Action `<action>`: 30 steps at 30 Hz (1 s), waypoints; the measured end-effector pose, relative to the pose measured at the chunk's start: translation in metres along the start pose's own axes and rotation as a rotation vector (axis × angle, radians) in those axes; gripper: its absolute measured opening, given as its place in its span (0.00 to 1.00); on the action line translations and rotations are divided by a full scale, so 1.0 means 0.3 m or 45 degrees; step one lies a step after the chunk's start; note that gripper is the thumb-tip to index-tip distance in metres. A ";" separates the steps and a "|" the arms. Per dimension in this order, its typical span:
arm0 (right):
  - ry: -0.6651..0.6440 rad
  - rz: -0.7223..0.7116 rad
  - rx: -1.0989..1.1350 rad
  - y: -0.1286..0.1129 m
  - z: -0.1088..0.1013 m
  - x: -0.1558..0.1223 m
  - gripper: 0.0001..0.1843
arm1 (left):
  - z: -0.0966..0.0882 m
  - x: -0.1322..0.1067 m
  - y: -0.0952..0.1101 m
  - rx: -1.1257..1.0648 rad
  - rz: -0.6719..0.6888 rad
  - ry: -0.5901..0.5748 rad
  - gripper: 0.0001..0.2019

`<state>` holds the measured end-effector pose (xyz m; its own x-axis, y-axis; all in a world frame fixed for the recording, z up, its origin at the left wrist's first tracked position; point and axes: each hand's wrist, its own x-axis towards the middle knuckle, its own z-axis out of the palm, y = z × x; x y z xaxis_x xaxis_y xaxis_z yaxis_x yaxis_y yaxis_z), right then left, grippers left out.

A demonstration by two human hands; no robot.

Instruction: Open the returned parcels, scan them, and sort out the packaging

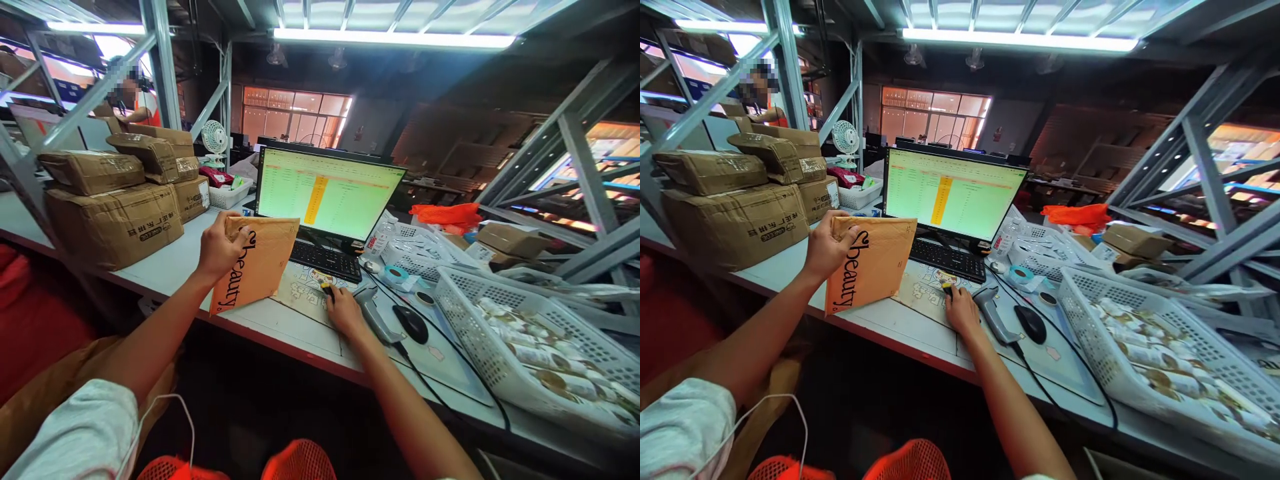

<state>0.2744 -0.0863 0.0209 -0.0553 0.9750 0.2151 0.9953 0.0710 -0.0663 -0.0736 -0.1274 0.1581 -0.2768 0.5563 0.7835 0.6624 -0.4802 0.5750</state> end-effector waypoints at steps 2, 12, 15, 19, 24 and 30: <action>-0.119 -0.013 -0.103 0.013 0.029 -0.001 0.24 | -0.007 0.007 -0.005 -0.072 -0.022 -0.017 0.11; 0.643 -0.899 0.475 -0.282 -0.546 0.031 0.21 | 0.021 0.020 0.063 -0.422 0.273 -0.378 0.08; 0.426 -1.014 0.478 -0.361 -0.608 0.043 0.12 | 0.009 0.013 0.084 -0.265 0.501 -0.315 0.08; -0.001 -0.996 0.718 -0.401 -0.625 0.060 0.14 | -0.031 -0.059 0.120 0.234 0.885 0.033 0.15; -0.621 -0.976 1.061 -0.428 -0.637 0.089 0.23 | -0.026 -0.150 0.120 0.497 1.164 -0.072 0.13; -0.590 -0.924 1.134 -0.467 -0.620 0.100 0.23 | -0.003 -0.116 0.050 0.454 1.238 -0.087 0.09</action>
<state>0.1482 -0.1060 0.2181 -0.7743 0.6202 0.1258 0.3317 0.5670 -0.7540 -0.0548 -0.1545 0.1397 0.5199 0.0788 0.8506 0.7496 -0.5196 -0.4100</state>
